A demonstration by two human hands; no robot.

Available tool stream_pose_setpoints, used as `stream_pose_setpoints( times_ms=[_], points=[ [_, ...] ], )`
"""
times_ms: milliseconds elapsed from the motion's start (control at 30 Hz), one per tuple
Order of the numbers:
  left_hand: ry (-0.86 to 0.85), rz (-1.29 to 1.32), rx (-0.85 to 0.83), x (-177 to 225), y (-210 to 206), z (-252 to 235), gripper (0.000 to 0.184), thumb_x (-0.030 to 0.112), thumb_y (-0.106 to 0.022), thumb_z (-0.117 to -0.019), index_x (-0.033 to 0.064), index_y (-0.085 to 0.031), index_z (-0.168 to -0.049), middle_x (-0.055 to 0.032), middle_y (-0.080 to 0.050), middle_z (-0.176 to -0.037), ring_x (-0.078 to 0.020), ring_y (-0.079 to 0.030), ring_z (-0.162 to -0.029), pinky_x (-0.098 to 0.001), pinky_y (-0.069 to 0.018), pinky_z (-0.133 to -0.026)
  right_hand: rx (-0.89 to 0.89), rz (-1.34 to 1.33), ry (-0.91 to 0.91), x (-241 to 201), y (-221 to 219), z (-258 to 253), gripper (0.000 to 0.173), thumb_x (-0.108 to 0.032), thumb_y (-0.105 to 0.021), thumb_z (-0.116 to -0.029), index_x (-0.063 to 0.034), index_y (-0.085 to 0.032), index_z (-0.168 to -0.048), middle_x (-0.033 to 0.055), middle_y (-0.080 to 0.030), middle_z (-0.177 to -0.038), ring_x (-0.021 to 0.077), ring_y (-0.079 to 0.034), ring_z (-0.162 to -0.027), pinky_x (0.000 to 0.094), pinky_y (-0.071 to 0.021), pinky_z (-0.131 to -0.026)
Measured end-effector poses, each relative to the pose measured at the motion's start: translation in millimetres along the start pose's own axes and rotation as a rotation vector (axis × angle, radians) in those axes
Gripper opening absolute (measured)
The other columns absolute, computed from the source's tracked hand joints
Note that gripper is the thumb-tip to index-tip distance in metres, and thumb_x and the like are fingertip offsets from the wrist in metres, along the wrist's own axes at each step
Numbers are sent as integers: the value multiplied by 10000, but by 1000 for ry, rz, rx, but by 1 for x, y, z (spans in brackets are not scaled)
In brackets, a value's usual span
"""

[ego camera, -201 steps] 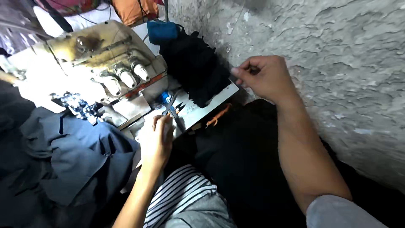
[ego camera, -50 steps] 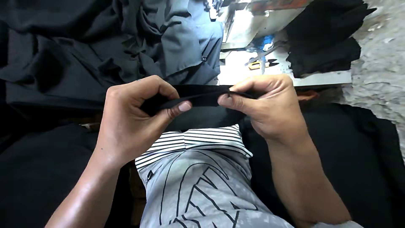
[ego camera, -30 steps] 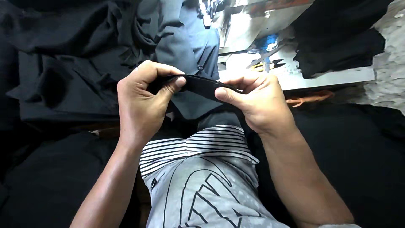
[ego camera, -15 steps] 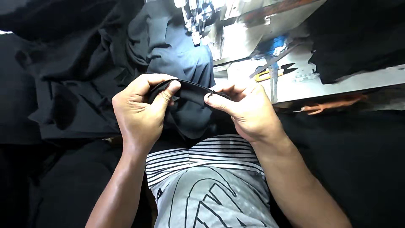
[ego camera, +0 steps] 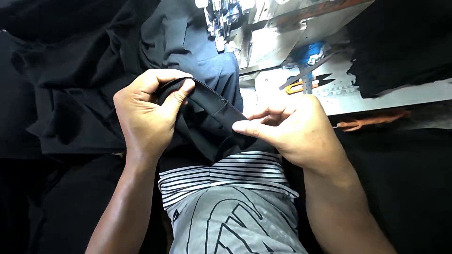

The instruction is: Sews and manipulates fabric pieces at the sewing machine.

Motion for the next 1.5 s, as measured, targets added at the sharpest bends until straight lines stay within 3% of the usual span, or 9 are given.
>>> stream_pose_setpoints(
  times_ms=[133,333,533,733,833,933,1133,1333,1500],
  points=[
    [-12,4,3,0,1,-2,126,56,-741,-923,54,-720,-1047,39,-731,-1001,-20,-698,-843,-191,-605,-731,38,-19,33,-1,-1,0,180,-94,-904,-741,-88,-771,-861,-1,-754,-769,90,-703,-623,222,-615,-549],
    [6,-23,7,4,3,-2,152,40,-736,-924,52,-721,-1076,37,-725,-1016,-11,-691,-843,-170,-594,-733,37,-11,41,-2,0,0,76,-107,-836,-837,-97,-788,-894,-10,-753,-784,72,-698,-649,203,-608,-579],
    [48,-35,-32,-4,4,1,174,61,-720,-951,69,-710,-1125,37,-723,-1051,-44,-702,-835,-197,-612,-715,29,-84,52,12,-7,-7,125,-85,-858,-804,-96,-776,-897,-6,-753,-813,98,-716,-696,226,-629,-609],
    [-242,-206,2,15,9,-51,130,64,-701,-956,49,-693,-1086,55,-723,-1065,4,-682,-918,-172,-575,-786,112,-131,76,13,-7,-38,91,-123,-829,-851,-97,-768,-913,-33,-735,-761,42,-671,-625,185,-573,-537],
    [-364,-159,78,-4,-20,-74,139,53,-742,-919,-10,-679,-1026,-12,-716,-983,-13,-666,-881,-185,-559,-761,162,-139,34,29,0,-55,232,-112,-828,-847,-107,-701,-1042,-46,-687,-677,28,-601,-527,164,-494,-451],
    [-336,-148,103,-23,-33,-78,199,64,-785,-881,-15,-656,-1010,-23,-700,-942,-25,-651,-862,-196,-541,-765,72,-250,-132,52,2,-63,394,-108,-840,-830,-120,-716,-1203,3,-699,-687,74,-612,-530,206,-538,-500],
    [-269,-146,49,-30,-37,-73,211,20,-764,-890,12,-614,-1039,-26,-729,-976,-77,-699,-907,-236,-576,-790,98,-280,-119,54,2,-52,162,-128,-844,-814,-81,-728,-917,13,-689,-670,78,-642,-581,200,-559,-552],
    [-256,-184,9,-26,-36,-68,198,30,-760,-903,43,-609,-1031,-21,-721,-995,-117,-714,-947,-271,-597,-809,163,-213,-86,47,1,-47,133,-139,-840,-814,-107,-724,-868,-11,-682,-675,59,-630,-578,164,-530,-526],
    [-245,-151,6,-28,-35,-70,207,0,-757,-893,44,-608,-1029,-34,-729,-1011,-142,-729,-967,-298,-620,-834,157,-168,-15,47,-1,-53,148,-165,-832,-823,-160,-685,-807,-27,-642,-850,89,-627,-785,183,-541,-648]
  ],
)
Point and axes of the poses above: each hand's wrist, its own z-axis away from the middle knuckle, its own y-axis out of the back of the hand, x = y × z, the point moved 4 cm from there along -z, towards the middle knuckle
